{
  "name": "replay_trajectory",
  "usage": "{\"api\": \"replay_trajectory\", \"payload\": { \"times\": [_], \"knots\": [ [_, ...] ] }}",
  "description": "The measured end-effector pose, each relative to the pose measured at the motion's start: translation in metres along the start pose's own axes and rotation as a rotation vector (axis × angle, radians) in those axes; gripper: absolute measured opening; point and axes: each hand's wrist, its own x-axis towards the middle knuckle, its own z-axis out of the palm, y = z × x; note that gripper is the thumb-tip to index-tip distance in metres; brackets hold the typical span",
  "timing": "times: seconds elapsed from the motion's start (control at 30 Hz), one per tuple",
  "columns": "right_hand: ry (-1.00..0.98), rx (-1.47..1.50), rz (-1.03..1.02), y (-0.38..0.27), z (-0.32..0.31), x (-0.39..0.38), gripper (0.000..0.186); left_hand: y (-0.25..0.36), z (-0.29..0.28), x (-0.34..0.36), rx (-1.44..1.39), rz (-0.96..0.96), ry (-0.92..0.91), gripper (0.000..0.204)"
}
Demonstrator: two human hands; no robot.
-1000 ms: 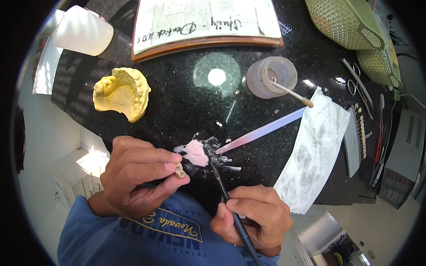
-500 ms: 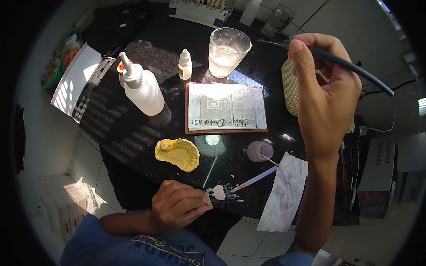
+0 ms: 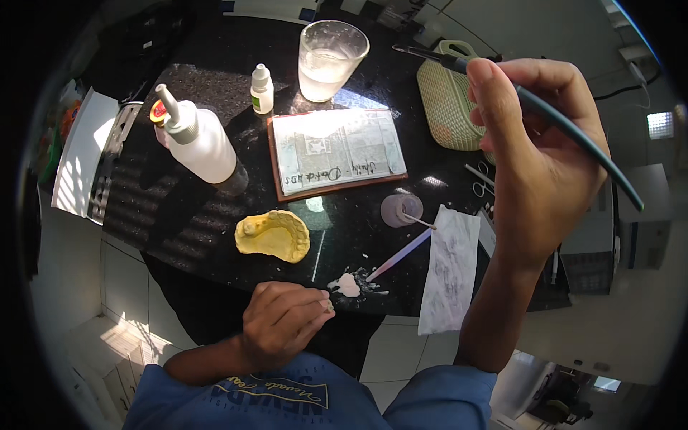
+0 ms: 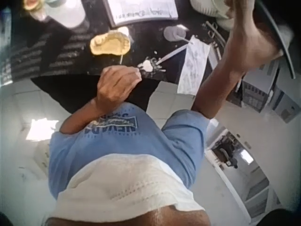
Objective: Applying and shaping porcelain paste onto a dental bridge using a fine brush and water.
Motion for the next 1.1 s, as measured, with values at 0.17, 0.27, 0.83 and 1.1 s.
{"api": "replay_trajectory", "payload": {
  "times": [0.17, 0.27, 0.83, 1.1],
  "knots": [
    [0.158, -0.078, 0.133, -0.004, -0.072, -0.106, 0.013, 0.004, -0.001, 0.009, -0.06, -0.008, -0.045, 0.03],
    [0.113, -0.197, 0.432, 0.012, -0.088, -0.167, 0.012, 0.007, -0.001, 0.013, -0.083, -0.049, -0.054, 0.028],
    [-0.097, 0.019, 0.364, 0.003, -0.063, -0.216, 0.018, 0.019, -0.002, 0.019, -0.136, -0.196, -0.123, 0.032],
    [0.04, -0.251, 0.307, 0.015, -0.074, -0.228, 0.017, 0.021, 0.003, 0.016, -0.131, -0.204, -0.113, 0.034]
  ]
}}
